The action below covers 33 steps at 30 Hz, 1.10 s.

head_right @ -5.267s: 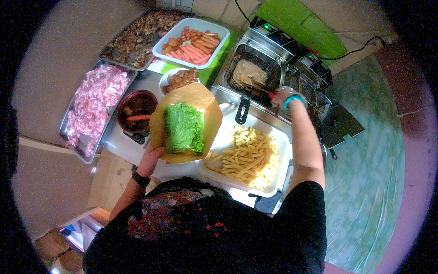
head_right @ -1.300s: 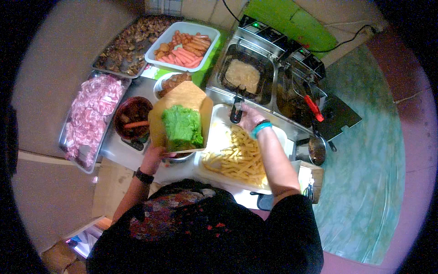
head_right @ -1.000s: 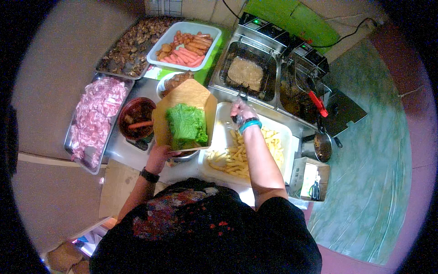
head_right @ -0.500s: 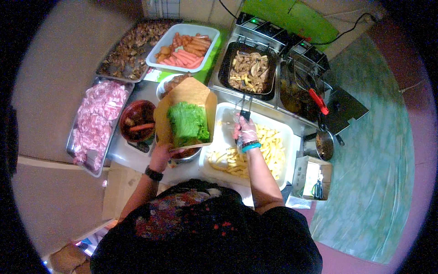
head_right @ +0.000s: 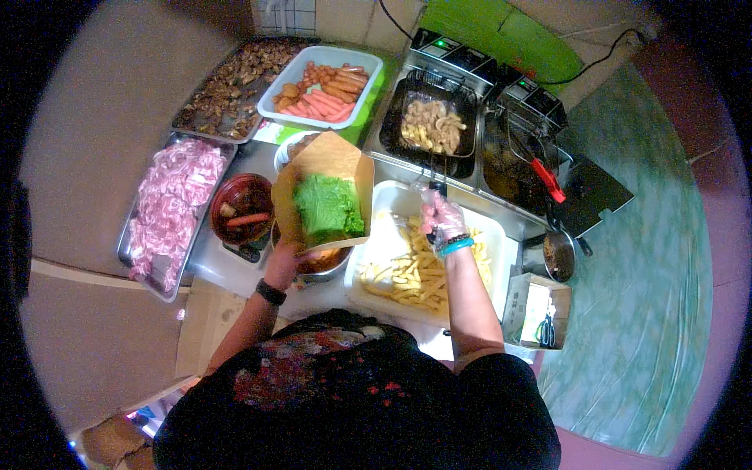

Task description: The person assembles a food order by placing lettuce into a paper cone, then adding fried chicken and french fries using tongs. They hand the completed order to another person and then place a paper towel into a container of fries.

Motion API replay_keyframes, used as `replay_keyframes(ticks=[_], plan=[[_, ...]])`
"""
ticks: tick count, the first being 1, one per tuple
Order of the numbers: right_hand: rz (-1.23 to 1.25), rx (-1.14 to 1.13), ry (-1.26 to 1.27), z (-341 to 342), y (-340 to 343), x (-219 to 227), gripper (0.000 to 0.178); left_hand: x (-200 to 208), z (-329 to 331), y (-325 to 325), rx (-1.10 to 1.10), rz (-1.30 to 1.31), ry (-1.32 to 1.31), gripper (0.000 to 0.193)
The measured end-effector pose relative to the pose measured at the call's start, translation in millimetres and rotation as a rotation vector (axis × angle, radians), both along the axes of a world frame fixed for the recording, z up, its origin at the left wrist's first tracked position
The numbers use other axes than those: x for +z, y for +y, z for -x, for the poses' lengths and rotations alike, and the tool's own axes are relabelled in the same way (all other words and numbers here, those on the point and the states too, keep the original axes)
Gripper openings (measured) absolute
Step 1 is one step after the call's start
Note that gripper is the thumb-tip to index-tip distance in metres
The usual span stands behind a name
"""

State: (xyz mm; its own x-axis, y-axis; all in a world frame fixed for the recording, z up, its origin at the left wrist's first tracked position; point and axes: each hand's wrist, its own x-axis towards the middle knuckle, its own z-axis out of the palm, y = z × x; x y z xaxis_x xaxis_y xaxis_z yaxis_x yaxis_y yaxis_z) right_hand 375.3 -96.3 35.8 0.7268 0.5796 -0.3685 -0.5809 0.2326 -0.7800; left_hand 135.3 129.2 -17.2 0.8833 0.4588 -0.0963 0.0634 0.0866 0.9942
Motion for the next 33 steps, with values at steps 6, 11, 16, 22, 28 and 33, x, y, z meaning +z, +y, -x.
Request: replay_keyframes(ticks=[6, 11, 16, 22, 28, 33], plan=[[-0.009, -0.087, -0.092, 31.3, -1.3, 14.9, 0.025, -7.2, -0.9, 2.6, -0.085, -0.234, 0.055, 0.049], [0.068, 0.001, -0.067, 11.2, -8.5, 1.9, 0.026, -16.2, -7.8, -0.4, 0.019, 0.023, -0.095, 0.049], [0.068, 0.01, -0.065, 39.5, -5.8, -7.5, 0.028, -22.8, -6.9, 2.3, 0.002, -0.082, -0.105, 0.047], [0.136, 0.052, -0.169, 47.3, -2.1, -10.4, 0.027, -12.5, -0.9, 6.3, -0.106, -0.491, 0.04, 0.045], [0.163, 0.06, -0.217, 50.5, 0.5, -6.6, 0.028, -21.1, -2.3, 3.8, -0.031, -0.104, -0.009, 0.043], [0.17, 0.08, -0.27, 50.4, -0.3, -6.7, 0.031, -9.6, -1.2, 6.3, -0.09, -0.389, 0.11, 0.046]])
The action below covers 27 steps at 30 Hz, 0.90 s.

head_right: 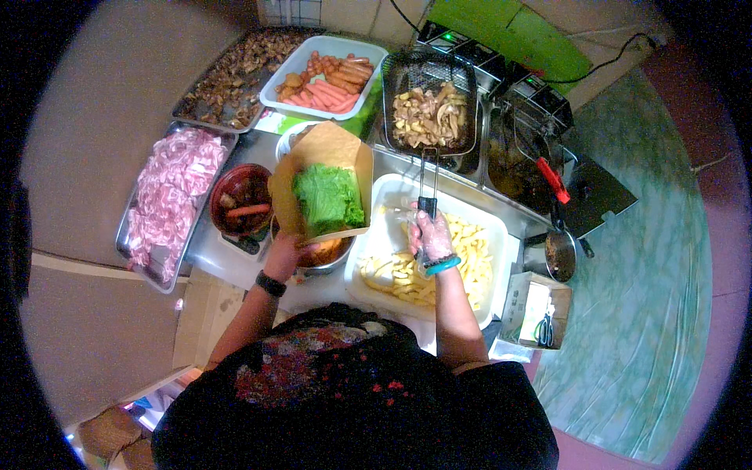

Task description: The person assembles a food order by placing lettuce into a paper cone, then adding fried chicken and french fries using tongs. They hand the completed order to another person and then place a paper towel into a container of fries.

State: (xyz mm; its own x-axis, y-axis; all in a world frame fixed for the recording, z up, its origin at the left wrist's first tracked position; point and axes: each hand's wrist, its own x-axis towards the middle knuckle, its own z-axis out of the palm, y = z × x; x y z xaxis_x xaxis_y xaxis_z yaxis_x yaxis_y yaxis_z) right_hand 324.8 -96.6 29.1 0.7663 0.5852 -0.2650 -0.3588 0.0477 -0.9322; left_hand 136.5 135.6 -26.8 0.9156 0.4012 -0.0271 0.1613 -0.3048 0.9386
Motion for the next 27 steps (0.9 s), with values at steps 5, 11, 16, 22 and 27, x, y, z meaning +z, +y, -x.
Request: replay_keyframes(ticks=[5, 11, 16, 22, 27], plan=[[0.02, 0.009, -0.025, 0.6, 2.1, 0.2, 0.033, -3.5, -2.7, -3.6, 0.073, 0.344, -0.121, 0.045], [0.021, 0.004, -0.013, 2.7, 3.7, 2.0, 0.034, 1.1, -3.4, -4.3, 0.097, 0.404, -0.096, 0.048], [0.016, -0.014, -0.003, 2.9, 2.6, -2.8, 0.032, 7.4, -5.1, -6.6, 0.118, 0.44, -0.132, 0.05], [0.014, -0.022, 0.012, 3.5, 3.3, -4.3, 0.029, 1.0, -4.4, -4.5, 0.096, 0.415, -0.128, 0.051], [0.011, -0.029, 0.018, 3.2, 2.7, -6.0, 0.027, 3.0, -5.0, -5.4, 0.104, 0.417, -0.126, 0.052]])
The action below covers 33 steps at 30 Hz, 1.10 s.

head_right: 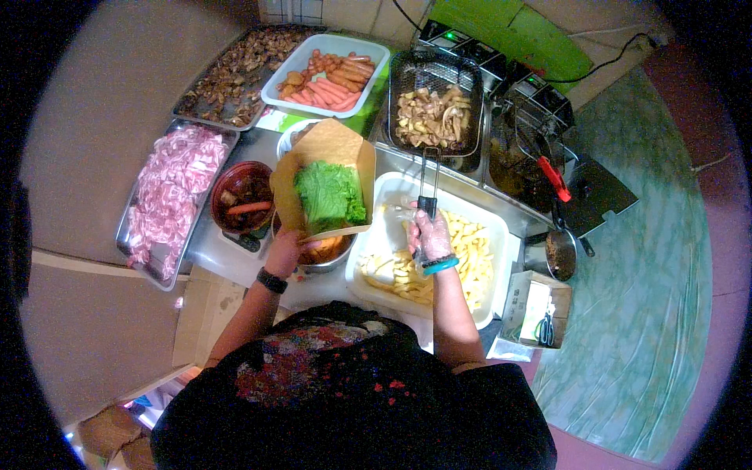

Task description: The person assembles a food order by placing lettuce into a paper cone, then adding fried chicken and french fries using tongs. They hand the completed order to another person and then place a paper towel into a container of fries.

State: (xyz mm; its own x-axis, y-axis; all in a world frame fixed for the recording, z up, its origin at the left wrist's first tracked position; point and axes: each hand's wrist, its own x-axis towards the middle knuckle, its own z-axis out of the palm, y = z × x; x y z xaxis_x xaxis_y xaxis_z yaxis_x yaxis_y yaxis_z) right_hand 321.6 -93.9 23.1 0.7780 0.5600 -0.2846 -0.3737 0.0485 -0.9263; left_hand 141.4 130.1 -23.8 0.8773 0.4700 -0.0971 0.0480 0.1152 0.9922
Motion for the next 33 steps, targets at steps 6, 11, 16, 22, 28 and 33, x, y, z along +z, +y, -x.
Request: replay_keyframes(ticks=[6, 11, 16, 22, 28, 33], plan=[[-0.02, -0.006, 0.018, 0.6, 0.2, 0.6, 0.027, -5.2, -0.6, 0.3, -0.008, -0.038, -0.058, 0.05], [-0.025, -0.005, 0.024, 1.4, 0.4, 0.9, 0.026, -2.9, -0.1, 0.2, -0.004, -0.059, -0.042, 0.049], [-0.029, -0.006, 0.034, 1.7, 0.4, 1.1, 0.026, -3.1, -0.1, 0.6, -0.008, -0.05, -0.021, 0.049], [-0.033, 0.001, 0.026, -0.8, -1.5, -3.8, 0.027, -2.6, 0.4, 0.2, -0.011, -0.078, -0.041, 0.05], [-0.025, -0.002, 0.045, 3.2, 0.5, 5.7, 0.026, -3.0, -0.9, -0.5, -0.012, -0.07, -0.055, 0.051], [-0.026, -0.001, 0.055, 2.5, 0.6, 5.6, 0.026, -4.9, -1.0, -1.0, -0.008, -0.091, -0.064, 0.052]])
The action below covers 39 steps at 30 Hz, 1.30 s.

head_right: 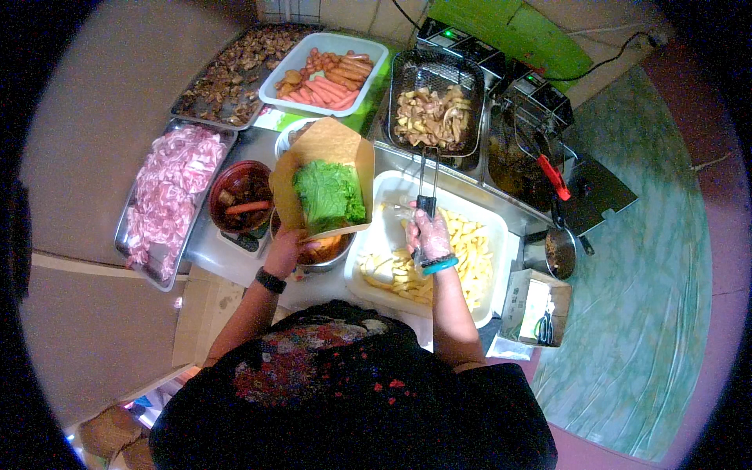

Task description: The person assembles a food order by placing lettuce into a paper cone, then adding fried chicken and french fries using tongs. They hand the completed order to another person and then place a paper towel into a container of fries.

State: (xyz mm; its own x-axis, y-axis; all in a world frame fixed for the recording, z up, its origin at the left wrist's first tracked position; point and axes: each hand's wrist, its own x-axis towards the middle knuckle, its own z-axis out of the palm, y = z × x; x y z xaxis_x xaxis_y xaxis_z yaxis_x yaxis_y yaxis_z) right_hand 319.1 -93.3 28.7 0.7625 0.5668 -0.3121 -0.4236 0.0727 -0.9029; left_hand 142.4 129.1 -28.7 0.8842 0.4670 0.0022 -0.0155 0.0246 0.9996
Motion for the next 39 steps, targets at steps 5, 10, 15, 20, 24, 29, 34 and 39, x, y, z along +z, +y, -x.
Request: replay_keyframes(ticks=[5, 10, 15, 20, 24, 29, 34, 39], plan=[[-0.023, 0.024, -0.025, -1.6, -2.5, -3.9, 0.029, 2.0, 0.8, 0.4, -0.013, -0.001, 0.004, 0.051], [-0.033, 0.01, -0.017, -0.3, -0.5, -1.7, 0.029, 1.9, 0.7, 0.1, -0.014, 0.023, 0.002, 0.052], [0.002, -0.003, -0.026, -1.7, -1.7, -5.0, 0.028, 6.4, 0.7, -0.5, -0.008, 0.044, 0.04, 0.053], [0.017, 0.001, -0.04, -0.2, 0.1, -0.8, 0.028, 6.2, 1.0, -0.4, -0.013, 0.029, 0.025, 0.053], [0.022, 0.006, -0.038, -2.3, -1.6, -4.6, 0.029, 5.4, 1.3, -0.1, -0.022, 0.007, 0.005, 0.052], [0.012, 0.004, -0.026, -1.5, -1.6, -4.0, 0.028, 10.6, 1.1, -1.3, -0.012, 0.041, 0.034, 0.052], [-0.004, -0.008, -0.019, -0.5, -0.1, -1.9, 0.025, 9.7, 1.3, -1.9, -0.002, 0.039, 0.022, 0.052], [0.0, -0.015, -0.022, -1.3, -1.1, -3.8, 0.027, 4.8, 1.2, 0.7, -0.028, 0.003, 0.061, 0.052]])
